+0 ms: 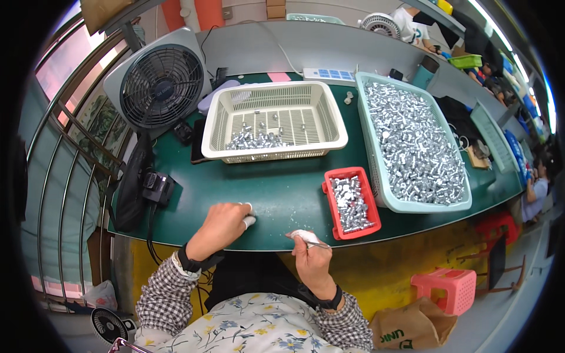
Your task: Inspecting and manually assembling small metal components at a factory workstation.
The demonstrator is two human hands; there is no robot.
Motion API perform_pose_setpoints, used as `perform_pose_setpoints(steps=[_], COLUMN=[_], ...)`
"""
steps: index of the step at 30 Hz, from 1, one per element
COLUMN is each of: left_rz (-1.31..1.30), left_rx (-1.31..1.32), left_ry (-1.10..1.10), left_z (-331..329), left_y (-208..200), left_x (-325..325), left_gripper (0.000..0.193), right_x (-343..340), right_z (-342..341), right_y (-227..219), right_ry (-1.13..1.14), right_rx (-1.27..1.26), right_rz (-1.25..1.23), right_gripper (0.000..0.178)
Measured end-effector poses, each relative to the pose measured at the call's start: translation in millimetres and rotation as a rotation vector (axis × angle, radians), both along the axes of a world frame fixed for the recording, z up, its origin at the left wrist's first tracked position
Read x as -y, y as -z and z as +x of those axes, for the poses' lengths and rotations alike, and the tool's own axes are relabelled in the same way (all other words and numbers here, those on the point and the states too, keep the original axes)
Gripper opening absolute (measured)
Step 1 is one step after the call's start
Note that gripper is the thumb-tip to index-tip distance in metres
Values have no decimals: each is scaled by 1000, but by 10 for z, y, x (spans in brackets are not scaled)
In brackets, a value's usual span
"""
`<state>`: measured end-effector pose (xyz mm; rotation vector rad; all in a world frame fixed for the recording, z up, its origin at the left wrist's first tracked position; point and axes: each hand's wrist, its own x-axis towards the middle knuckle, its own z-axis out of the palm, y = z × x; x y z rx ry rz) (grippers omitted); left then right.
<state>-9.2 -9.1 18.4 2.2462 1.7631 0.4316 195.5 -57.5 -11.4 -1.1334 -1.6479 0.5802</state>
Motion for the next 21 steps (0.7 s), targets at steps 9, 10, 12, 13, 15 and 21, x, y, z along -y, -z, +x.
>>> perform_pose_setpoints(steps=[9, 10, 12, 13, 15, 21], left_rz=[393, 300, 205, 288, 450, 35], left_rx=[-10, -54, -97, -156, -273, 328], left_ry=[-45, -62, -66, -57, -48, 513], left_z=[200, 210, 340, 412, 529, 1891], left_y=[-478, -445, -405, -390, -347, -353], left_x=[-1072, -1173, -1269, -1295, -1323, -1063], left_gripper=[13, 13, 13, 14, 15, 13], right_x=[17, 17, 12, 13, 46, 111], right_z=[372, 442, 575, 641, 738, 899], right_y=[-54, -59, -28, -22, -40, 51], right_ry=[-26, -3, -3, -6, 7, 14], right_rx=[-67, -63, -68, -70, -70, -18], right_rz=[60, 63, 121, 150, 112, 46], right_gripper=[7, 7, 11, 13, 10, 7])
